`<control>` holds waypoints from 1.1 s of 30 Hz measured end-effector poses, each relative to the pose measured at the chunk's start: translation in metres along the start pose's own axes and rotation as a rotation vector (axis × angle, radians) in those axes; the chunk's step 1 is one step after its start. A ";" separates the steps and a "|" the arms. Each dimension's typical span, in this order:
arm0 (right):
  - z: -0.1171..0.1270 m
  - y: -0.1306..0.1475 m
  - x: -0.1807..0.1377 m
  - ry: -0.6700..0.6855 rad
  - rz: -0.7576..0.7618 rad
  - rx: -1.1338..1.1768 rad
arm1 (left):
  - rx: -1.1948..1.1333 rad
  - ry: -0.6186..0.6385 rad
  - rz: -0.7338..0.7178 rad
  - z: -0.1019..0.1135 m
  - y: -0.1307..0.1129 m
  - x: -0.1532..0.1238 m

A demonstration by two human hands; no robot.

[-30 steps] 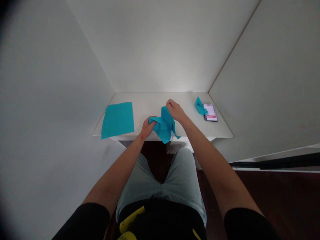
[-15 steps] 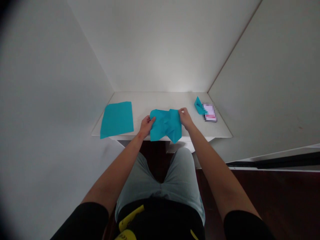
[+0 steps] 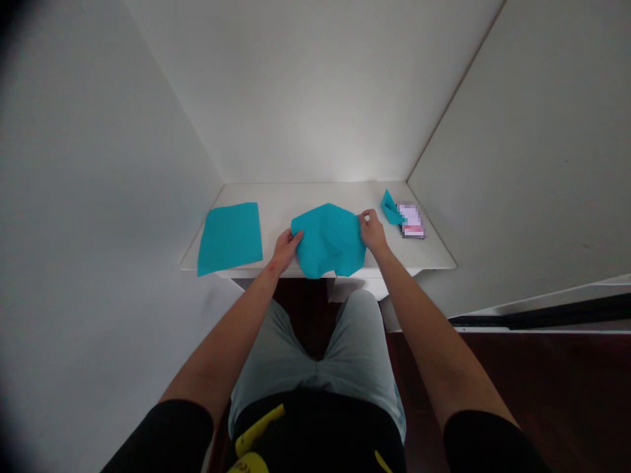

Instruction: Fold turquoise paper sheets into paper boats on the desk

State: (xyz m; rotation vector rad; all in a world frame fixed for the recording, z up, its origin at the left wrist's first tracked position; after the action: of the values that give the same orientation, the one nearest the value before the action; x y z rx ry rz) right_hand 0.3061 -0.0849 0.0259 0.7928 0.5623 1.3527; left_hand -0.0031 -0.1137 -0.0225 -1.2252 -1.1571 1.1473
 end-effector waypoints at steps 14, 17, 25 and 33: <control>0.056 -0.005 0.001 -0.074 0.044 -0.333 | 0.168 -0.099 -0.003 0.000 -0.002 -0.002; 0.042 0.022 -0.018 -0.189 0.225 -0.426 | 0.213 -0.124 0.020 -0.001 -0.003 0.001; -0.090 0.046 -0.080 0.342 0.549 -0.493 | 0.559 -0.247 0.002 0.035 -0.040 0.010; -0.113 0.041 -0.088 0.421 0.411 -0.657 | 1.338 0.225 -0.151 -0.018 -0.025 -0.016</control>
State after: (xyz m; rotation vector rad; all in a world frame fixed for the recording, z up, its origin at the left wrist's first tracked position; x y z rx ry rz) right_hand 0.1807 -0.1511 -0.0207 0.0751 0.2405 1.9611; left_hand 0.0137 -0.1315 0.0018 -0.1910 -0.1280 1.2429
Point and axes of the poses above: each hand's wrist, its own x-axis towards the middle knuckle, its own z-axis out of the back of the hand, y = z × x, the point moved 4 cm from there along x, towards the middle knuckle, and after that the axes turned 8 degrees about y, right-handed, at the moved point
